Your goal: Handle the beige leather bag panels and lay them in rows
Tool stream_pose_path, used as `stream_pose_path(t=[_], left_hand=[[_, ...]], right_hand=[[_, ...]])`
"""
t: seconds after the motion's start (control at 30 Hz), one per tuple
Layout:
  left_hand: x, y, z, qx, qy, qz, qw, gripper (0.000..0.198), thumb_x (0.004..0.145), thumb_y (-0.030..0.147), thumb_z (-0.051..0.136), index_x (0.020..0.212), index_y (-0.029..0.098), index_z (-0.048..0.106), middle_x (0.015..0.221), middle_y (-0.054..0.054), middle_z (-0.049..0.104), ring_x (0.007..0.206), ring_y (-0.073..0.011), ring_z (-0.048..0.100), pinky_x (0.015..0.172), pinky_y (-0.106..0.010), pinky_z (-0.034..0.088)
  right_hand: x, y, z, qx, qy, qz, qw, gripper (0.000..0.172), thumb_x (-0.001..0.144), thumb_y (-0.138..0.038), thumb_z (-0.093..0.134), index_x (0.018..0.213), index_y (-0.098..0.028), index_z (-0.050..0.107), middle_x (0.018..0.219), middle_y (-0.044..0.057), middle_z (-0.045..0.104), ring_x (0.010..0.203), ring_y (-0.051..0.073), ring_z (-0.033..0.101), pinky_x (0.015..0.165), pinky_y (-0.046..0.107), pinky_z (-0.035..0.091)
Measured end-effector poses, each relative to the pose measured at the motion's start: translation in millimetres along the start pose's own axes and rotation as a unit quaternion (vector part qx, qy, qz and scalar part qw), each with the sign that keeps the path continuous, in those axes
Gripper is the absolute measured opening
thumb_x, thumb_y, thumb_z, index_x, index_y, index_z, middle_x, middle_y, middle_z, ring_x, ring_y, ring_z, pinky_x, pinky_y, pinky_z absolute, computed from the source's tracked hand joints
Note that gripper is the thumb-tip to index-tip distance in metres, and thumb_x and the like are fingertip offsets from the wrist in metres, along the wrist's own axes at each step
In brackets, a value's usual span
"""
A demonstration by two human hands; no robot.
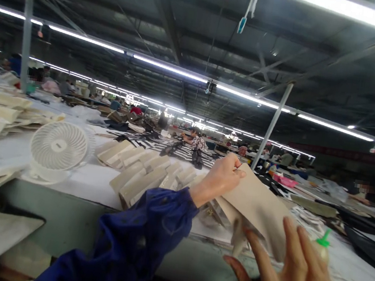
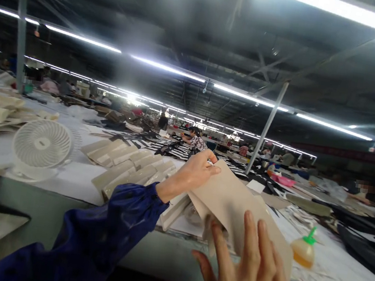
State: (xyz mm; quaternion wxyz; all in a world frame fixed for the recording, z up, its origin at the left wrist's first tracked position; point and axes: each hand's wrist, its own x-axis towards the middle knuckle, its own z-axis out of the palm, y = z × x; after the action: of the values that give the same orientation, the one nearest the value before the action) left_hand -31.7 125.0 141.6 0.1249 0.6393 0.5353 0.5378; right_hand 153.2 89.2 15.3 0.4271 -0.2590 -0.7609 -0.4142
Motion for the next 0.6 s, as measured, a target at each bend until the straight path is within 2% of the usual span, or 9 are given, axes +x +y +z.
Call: stream_pose_path(t=[0.1, 0.23, 0.3, 0.37, 0.43, 0.5, 0.57, 0.6], left_hand=[[9.0, -2.4, 7.5, 0.002, 0.001, -0.015, 1.0, 0.01, 0.089, 0.019, 0.066, 0.095, 0.018, 0.058, 0.078, 0.004, 0.056, 0.067, -0.0135, 0.053, 0.066, -0.029, 0.045], [14.8, -15.5, 15.7, 0.005, -0.01, -0.062, 0.998, 0.018, 0.093, 0.022, 0.067, 0.109, 0.015, 0.063, 0.098, -0.003, 0.067, 0.078, -0.0157, 0.065, 0.069, -0.032, 0.056], [15.0, -23.5, 17.7, 0.003, -0.015, -0.088, 0.996, 0.022, 0.094, 0.023, 0.067, 0.114, 0.015, 0.064, 0.104, -0.004, 0.069, 0.084, -0.0171, 0.068, 0.071, -0.034, 0.059], [13.9, -29.8, 16.8, 0.0, -0.02, -0.112, 0.994, 0.027, 0.096, 0.026, 0.066, 0.12, 0.015, 0.062, 0.107, -0.006, 0.07, 0.085, -0.0173, 0.069, 0.071, -0.033, 0.061], [11.1, -33.5, 11.6, 0.0, -0.039, -0.123, 0.992, 0.032, 0.1, 0.031, 0.06, 0.128, 0.015, 0.058, 0.102, -0.005, 0.071, 0.075, -0.015, 0.07, 0.064, -0.03, 0.06], [6.0, -35.0, 1.7, 0.01, -0.063, -0.105, 0.992, 0.036, 0.104, 0.036, 0.051, 0.133, 0.015, 0.055, 0.085, -0.001, 0.071, 0.057, -0.0118, 0.065, 0.054, -0.027, 0.057], [-1.7, -35.7, -10.5, 0.036, -0.057, -0.055, 0.996, 0.033, 0.105, 0.036, 0.047, 0.128, 0.015, 0.059, 0.066, 0.005, 0.065, 0.047, -0.0114, 0.058, 0.054, -0.029, 0.053], [-6.3, -36.0, -16.2, 0.053, -0.04, -0.023, 0.998, 0.029, 0.104, 0.034, 0.048, 0.119, 0.015, 0.064, 0.062, 0.006, 0.062, 0.049, -0.0127, 0.058, 0.058, -0.031, 0.052]], right_hand=[[2.6, 12.0, 18.7, -0.021, 0.004, 0.014, 1.0, 0.042, 0.093, -0.029, 0.071, 0.127, -0.009, 0.056, 0.159, 0.033, 0.023, 0.138, 0.056, 0.035, 0.095, 0.069, 0.044], [3.6, 29.3, 35.3, -0.048, 0.022, 0.0, 0.999, 0.021, 0.097, -0.018, 0.065, 0.115, -0.008, 0.06, 0.149, 0.023, 0.047, 0.12, 0.044, 0.057, 0.087, 0.052, 0.05], [7.2, 38.6, 39.1, -0.037, 0.039, -0.022, 0.998, 0.011, 0.099, -0.013, 0.058, 0.109, -0.007, 0.06, 0.14, 0.02, 0.057, 0.111, 0.039, 0.061, 0.082, 0.047, 0.048], [12.3, 48.3, 41.5, -0.018, 0.054, -0.044, 0.997, 0.01, 0.101, -0.011, 0.052, 0.105, -0.007, 0.06, 0.134, 0.018, 0.062, 0.104, 0.036, 0.062, 0.08, 0.045, 0.047], [16.9, 58.8, 43.6, -0.004, 0.057, -0.051, 0.997, 0.016, 0.103, -0.01, 0.044, 0.102, -0.01, 0.06, 0.124, 0.016, 0.066, 0.097, 0.033, 0.063, 0.079, 0.043, 0.046], [19.0, 69.8, 45.8, 0.009, 0.051, -0.028, 0.998, 0.025, 0.106, -0.016, 0.038, 0.096, -0.012, 0.061, 0.105, 0.013, 0.069, 0.085, 0.028, 0.064, 0.072, 0.039, 0.047], [18.3, 79.8, 47.2, 0.039, 0.037, 0.016, 0.998, 0.033, 0.109, -0.027, 0.036, 0.09, -0.017, 0.061, 0.085, 0.006, 0.064, 0.07, 0.021, 0.063, 0.06, 0.033, 0.046], [17.1, 83.8, 47.2, 0.061, 0.027, 0.038, 0.997, 0.034, 0.109, -0.032, 0.036, 0.087, -0.02, 0.06, 0.079, 0.003, 0.062, 0.064, 0.018, 0.063, 0.055, 0.03, 0.045]])
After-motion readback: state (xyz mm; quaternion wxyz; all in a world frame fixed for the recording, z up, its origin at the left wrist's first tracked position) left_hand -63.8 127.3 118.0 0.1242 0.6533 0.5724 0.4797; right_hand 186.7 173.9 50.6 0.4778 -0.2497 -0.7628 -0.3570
